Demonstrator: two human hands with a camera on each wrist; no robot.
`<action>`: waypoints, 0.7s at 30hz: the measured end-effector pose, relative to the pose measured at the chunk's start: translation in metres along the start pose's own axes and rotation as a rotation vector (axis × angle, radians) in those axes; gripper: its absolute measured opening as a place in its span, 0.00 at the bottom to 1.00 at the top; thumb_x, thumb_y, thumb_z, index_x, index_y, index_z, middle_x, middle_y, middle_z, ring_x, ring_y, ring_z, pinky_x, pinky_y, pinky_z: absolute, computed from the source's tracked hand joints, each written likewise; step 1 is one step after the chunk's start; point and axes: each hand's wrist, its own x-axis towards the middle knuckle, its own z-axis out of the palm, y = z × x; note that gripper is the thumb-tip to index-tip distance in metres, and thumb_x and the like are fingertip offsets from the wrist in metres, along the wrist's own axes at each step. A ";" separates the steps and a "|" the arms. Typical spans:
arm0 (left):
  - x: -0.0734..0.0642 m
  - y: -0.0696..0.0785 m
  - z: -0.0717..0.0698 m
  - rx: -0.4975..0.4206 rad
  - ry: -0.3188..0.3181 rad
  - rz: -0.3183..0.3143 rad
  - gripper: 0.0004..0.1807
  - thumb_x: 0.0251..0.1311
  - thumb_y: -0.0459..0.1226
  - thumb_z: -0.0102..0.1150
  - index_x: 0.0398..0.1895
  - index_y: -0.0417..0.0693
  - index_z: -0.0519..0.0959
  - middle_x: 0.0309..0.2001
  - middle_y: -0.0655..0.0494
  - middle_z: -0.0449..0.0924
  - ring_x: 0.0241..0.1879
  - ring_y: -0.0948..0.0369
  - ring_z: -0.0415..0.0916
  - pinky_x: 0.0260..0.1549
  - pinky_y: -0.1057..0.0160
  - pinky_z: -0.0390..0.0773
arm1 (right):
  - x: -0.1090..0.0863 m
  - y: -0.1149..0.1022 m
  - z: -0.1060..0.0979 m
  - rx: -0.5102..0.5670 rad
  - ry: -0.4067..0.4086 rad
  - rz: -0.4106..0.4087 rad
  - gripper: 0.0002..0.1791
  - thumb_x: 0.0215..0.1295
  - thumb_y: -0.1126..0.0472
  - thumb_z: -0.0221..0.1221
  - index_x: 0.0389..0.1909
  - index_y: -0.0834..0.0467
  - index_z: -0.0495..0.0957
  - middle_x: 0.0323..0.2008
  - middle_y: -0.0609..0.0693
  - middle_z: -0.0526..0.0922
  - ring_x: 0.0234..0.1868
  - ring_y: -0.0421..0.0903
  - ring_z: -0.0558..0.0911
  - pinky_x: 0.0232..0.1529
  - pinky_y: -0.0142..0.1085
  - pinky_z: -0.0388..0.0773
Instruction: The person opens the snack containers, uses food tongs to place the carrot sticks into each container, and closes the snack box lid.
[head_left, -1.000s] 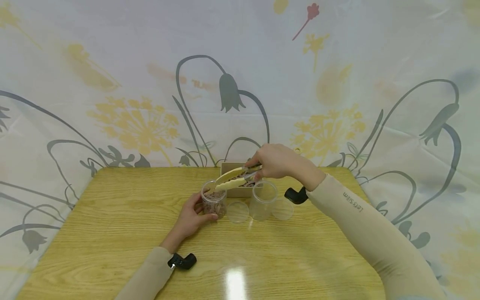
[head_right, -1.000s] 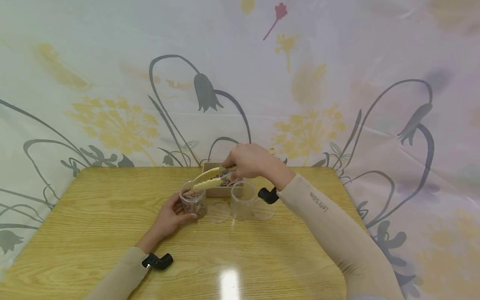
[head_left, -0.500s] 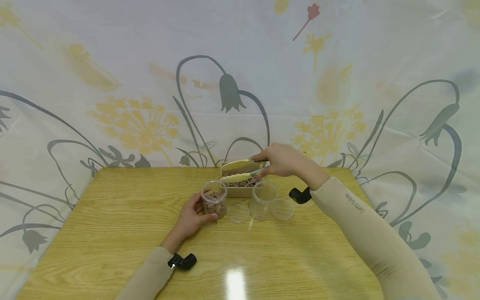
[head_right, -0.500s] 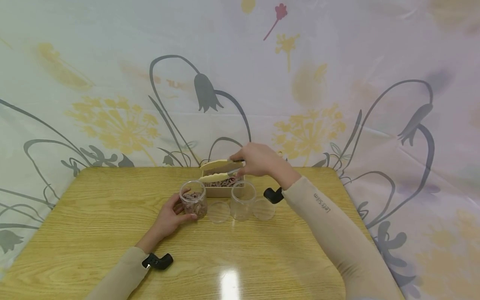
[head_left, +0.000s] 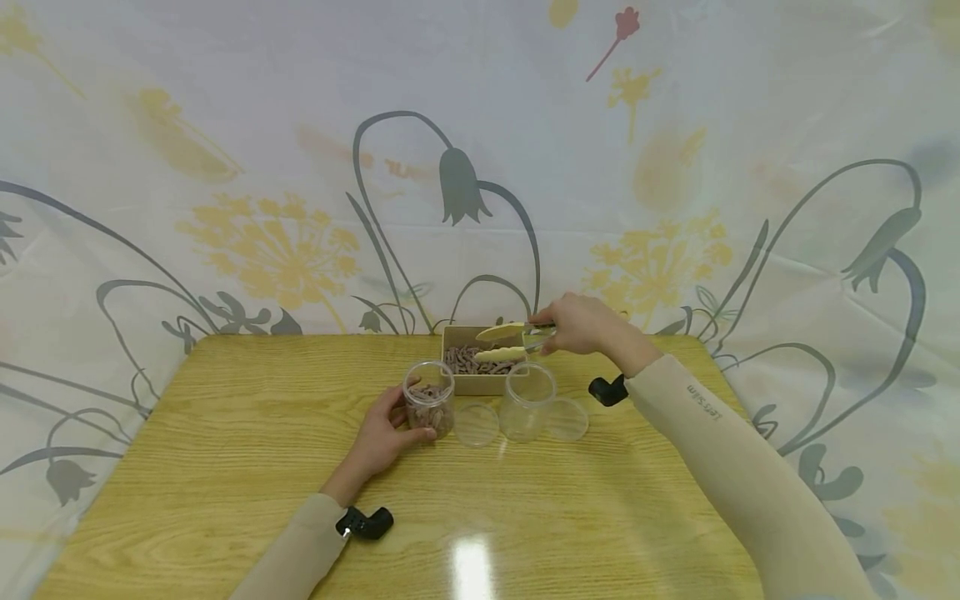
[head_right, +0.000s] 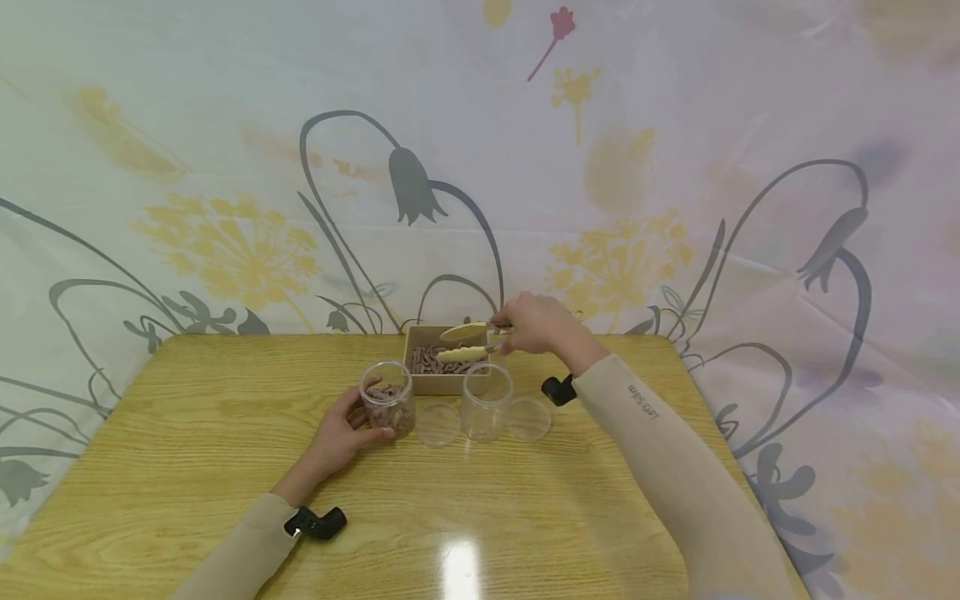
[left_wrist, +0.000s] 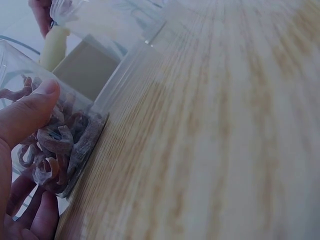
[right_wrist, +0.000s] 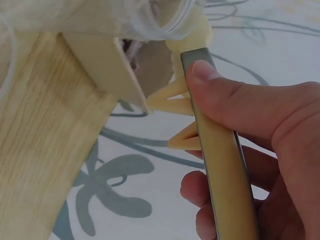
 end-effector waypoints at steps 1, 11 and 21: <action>0.000 0.000 0.000 -0.003 -0.003 -0.004 0.46 0.49 0.27 0.75 0.73 0.39 0.63 0.62 0.38 0.67 0.64 0.40 0.68 0.60 0.53 0.72 | 0.000 0.000 0.001 -0.018 -0.004 0.005 0.31 0.59 0.50 0.71 0.64 0.52 0.78 0.57 0.54 0.82 0.41 0.51 0.84 0.40 0.49 0.81; -0.001 0.002 0.000 -0.007 -0.003 -0.005 0.45 0.50 0.26 0.75 0.73 0.40 0.64 0.61 0.38 0.67 0.64 0.40 0.68 0.60 0.52 0.71 | 0.010 -0.007 0.006 -0.216 -0.043 0.023 0.29 0.59 0.50 0.71 0.61 0.53 0.80 0.55 0.58 0.81 0.52 0.58 0.81 0.46 0.54 0.80; -0.001 0.002 0.001 -0.016 -0.005 0.006 0.45 0.50 0.26 0.74 0.72 0.39 0.64 0.61 0.37 0.68 0.64 0.40 0.68 0.61 0.51 0.71 | 0.017 -0.011 0.015 -0.263 -0.005 -0.013 0.20 0.60 0.54 0.71 0.54 0.51 0.85 0.48 0.52 0.86 0.43 0.52 0.84 0.40 0.48 0.83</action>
